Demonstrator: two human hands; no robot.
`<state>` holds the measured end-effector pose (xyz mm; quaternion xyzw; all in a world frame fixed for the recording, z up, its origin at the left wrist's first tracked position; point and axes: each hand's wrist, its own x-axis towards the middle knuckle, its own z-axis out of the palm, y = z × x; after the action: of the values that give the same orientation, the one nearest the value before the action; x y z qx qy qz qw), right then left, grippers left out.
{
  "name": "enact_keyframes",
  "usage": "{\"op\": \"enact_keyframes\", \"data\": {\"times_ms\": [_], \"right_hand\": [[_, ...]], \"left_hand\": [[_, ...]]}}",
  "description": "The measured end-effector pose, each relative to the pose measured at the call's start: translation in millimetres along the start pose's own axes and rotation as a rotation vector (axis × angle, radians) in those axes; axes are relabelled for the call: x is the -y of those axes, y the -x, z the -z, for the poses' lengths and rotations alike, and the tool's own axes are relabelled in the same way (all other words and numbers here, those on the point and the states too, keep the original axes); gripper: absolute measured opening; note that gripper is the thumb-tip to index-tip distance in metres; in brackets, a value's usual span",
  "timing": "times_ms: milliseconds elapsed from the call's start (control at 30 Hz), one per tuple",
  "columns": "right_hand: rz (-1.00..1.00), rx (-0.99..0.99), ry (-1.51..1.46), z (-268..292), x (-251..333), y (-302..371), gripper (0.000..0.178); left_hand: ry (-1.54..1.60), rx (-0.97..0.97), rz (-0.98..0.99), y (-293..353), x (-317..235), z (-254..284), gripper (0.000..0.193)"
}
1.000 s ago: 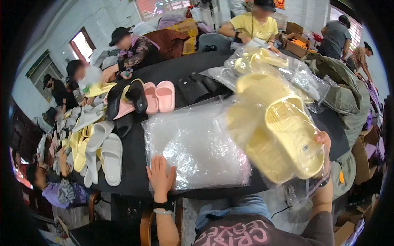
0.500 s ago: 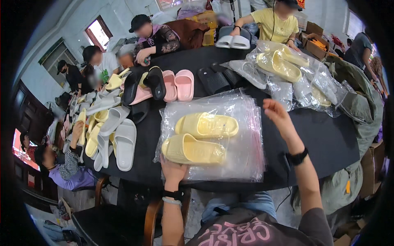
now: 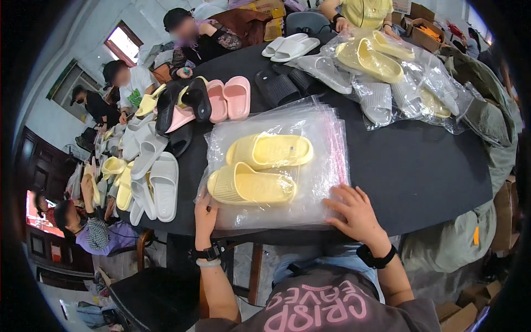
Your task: The person places pairs of colorful slippers into clear plastic bags on a table. They handle multiple pairs in various colors, including white, pink, yellow, and black, arranging them inside the bags. Other workers are visible in the background performing similar tasks.
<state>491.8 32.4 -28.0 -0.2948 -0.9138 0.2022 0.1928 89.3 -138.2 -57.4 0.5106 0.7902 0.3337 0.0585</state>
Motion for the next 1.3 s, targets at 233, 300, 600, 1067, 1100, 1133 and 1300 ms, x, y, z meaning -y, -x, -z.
{"op": "enact_keyframes", "data": {"times_ms": [233, 300, 600, 1067, 1100, 1133, 1300], "right_hand": [[-0.375, -0.155, -0.73, -9.8, -39.1, -1.5, 0.061], [-0.355, -0.152, -0.819, -18.0, -38.3, -3.7, 0.063], [-0.497, -0.149, -1.067, -18.4, -37.1, -10.4, 0.08], [-0.301, -0.11, -0.15, -14.2, -12.3, -3.0, 0.081], [-0.274, -0.132, -0.078, -15.8, -14.8, -1.0, 0.081], [-0.256, -0.145, -0.102, -17.0, -16.4, -0.5, 0.08], [-0.212, -0.182, -0.284, -19.6, -25.5, 0.2, 0.079]], "left_hand": [[0.606, -0.141, 0.434, -5.1, 32.4, 10.5, 0.042], [0.843, -0.128, 0.48, -13.1, 36.2, 10.7, 0.044], [0.77, 0.104, 0.48, -9.0, 3.6, -15.4, 0.051], [1.066, 0.261, 0.682, -29.0, 36.8, 32.1, 0.033], [1.049, 0.275, 0.68, -27.9, 38.1, 30.4, 0.033], [1.03, 0.288, 0.677, -27.0, 39.1, 29.4, 0.033], [1.041, 0.276, 0.557, -27.8, -3.1, 24.9, 0.047]]}}
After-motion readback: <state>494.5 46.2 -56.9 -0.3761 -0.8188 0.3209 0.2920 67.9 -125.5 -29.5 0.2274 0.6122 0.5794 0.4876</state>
